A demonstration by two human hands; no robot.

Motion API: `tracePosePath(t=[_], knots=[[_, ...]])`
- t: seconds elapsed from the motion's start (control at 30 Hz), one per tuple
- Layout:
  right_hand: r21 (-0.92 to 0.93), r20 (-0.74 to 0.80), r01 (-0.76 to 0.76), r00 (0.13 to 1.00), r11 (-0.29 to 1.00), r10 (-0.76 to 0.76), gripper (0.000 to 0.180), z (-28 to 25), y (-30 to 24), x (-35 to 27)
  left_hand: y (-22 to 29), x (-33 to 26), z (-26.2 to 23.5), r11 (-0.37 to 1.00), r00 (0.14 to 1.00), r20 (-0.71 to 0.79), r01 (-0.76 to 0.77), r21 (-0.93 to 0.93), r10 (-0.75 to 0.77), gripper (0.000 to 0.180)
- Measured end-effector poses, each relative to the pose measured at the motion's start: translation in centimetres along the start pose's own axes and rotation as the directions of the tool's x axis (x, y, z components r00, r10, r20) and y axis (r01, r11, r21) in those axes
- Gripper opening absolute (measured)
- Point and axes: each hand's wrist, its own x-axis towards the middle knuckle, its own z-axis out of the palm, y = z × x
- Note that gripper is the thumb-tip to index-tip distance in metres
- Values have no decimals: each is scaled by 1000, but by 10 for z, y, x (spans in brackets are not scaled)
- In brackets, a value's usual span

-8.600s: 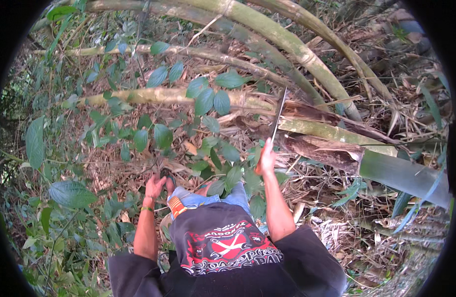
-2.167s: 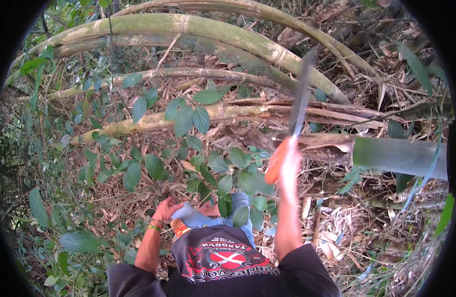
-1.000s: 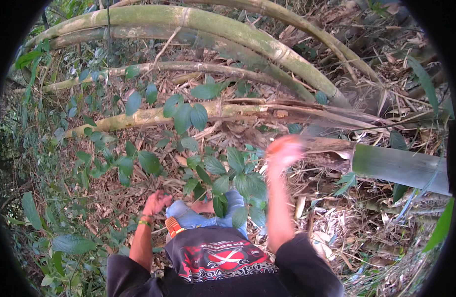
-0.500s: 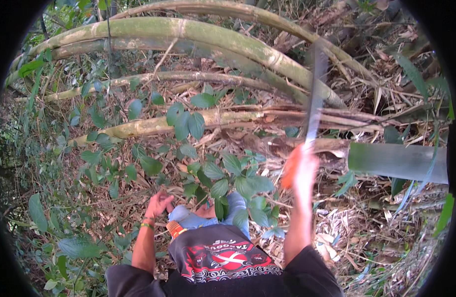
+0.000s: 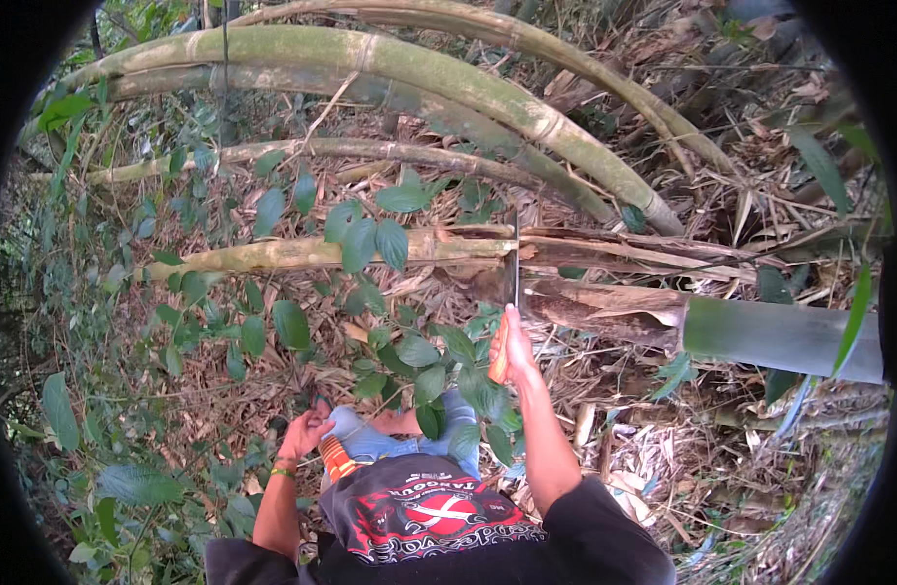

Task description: The person uses a machete to chop a fallen bamboo stalk into shorter sections in a forest. They repeatedly strike the bamboo with the machete, repositioning the stalk as needed, and clear away cut pieces.

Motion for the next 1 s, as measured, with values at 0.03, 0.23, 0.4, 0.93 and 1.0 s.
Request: tracePosePath(t=[0.03, 0.23, 0.4, 0.93, 1.0], knots=[[-37, 33, -41, 999, 998, 42, 50, 5, -17, -11, -23, -2, 0, 999, 999, 1, 39, -32, -39, 66], [-485, -166, 112, 962, 867, -217, 60, 14, -39, -30, 6, 13, -25, 992, 994, -103, -5, 127, 19, 66], [-715, -284, 247, 753, 655, -593, 66, 13, 50, 44, 39, 45, -39, 990, 983, -147, -95, 107, 111, 74], [-554, -112, 407, 828, 726, -550, 54, -31, -27, -95, 140, 86, 41, 965, 967, 39, -255, 58, 253, 60], [-382, -63, 706, 623, 596, -779, 52, 21, -107, -110, 112, 97, 29, 965, 974, 13, -225, 139, 225, 64]])
